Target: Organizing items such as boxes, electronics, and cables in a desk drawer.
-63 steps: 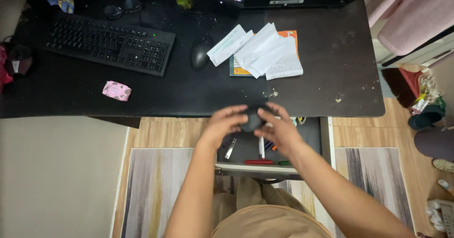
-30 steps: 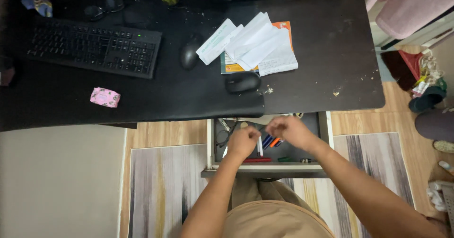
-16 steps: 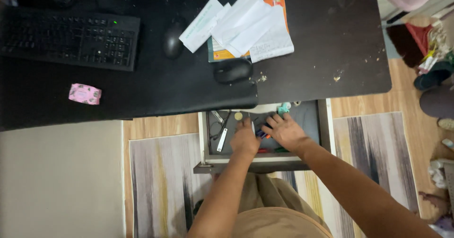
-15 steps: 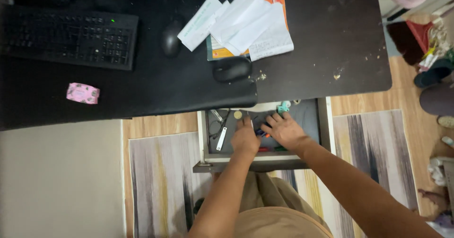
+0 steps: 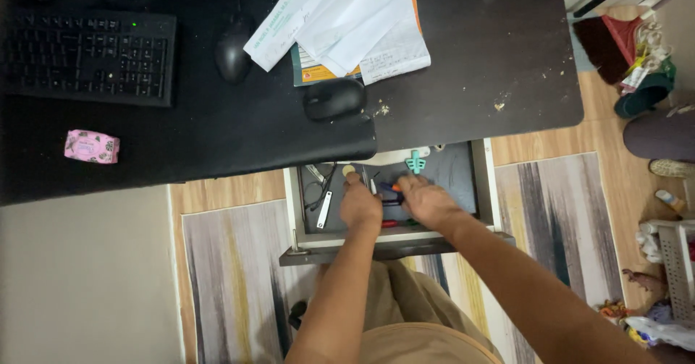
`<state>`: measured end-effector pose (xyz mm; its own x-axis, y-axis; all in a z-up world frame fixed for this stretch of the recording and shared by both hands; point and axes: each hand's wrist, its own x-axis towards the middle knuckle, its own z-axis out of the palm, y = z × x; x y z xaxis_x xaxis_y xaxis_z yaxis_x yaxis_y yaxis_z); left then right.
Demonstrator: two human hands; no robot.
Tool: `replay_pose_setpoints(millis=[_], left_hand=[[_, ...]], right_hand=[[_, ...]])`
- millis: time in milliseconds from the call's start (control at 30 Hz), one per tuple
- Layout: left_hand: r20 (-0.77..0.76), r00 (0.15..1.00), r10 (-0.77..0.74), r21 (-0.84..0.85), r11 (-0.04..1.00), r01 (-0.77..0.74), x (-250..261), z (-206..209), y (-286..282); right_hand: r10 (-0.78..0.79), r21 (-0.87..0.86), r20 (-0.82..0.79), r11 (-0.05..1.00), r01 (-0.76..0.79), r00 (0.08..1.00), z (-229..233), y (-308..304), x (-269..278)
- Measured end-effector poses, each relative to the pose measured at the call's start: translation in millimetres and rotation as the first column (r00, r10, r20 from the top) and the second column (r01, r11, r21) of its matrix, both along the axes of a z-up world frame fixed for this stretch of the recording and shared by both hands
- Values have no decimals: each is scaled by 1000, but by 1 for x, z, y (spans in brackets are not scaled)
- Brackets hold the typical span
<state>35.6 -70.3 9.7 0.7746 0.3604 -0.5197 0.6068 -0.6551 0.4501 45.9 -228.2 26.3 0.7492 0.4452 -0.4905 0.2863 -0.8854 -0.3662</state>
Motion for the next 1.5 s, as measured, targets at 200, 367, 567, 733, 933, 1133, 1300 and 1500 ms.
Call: replay_pose_setpoints(millis=[200, 367, 567, 733, 933, 1133, 1300, 1500], left_hand=[[-14, 984, -179, 90, 980, 180, 0, -6, 8], [-78, 914, -398, 228, 885, 405, -10, -42, 16], [-156, 785, -600, 177, 764, 620, -12, -3, 26], [-347, 673, -653, 29, 710, 704, -11, 23, 29], [-236, 688, -686, 138, 678, 722, -28, -38, 39], [-297, 655, -694, 159, 641, 751, -32, 15, 45], [-253, 738, -626, 159, 726, 670, -40, -12, 50], [183, 962, -205, -163, 958, 235, -32, -35, 23]], right_hand=[[-186, 55, -244, 977, 205, 952, 16, -10, 16], [-83, -25, -302, 997, 79, 950, 6, -15, 2], [17, -7, -228, 1000, -19, 974, -19, -18, -13], [-41, -97, -285, 995, 14, 958, -19, -13, -9], [-43, -167, -379, 986, -22, 924, -59, -29, -6], [-72, -22, -305, 997, 69, 949, -50, -38, -10], [-363, 33, -235, 924, 380, 902, -24, -31, -14], [-369, 307, -649, 673, 672, 666, -14, -28, -1]])
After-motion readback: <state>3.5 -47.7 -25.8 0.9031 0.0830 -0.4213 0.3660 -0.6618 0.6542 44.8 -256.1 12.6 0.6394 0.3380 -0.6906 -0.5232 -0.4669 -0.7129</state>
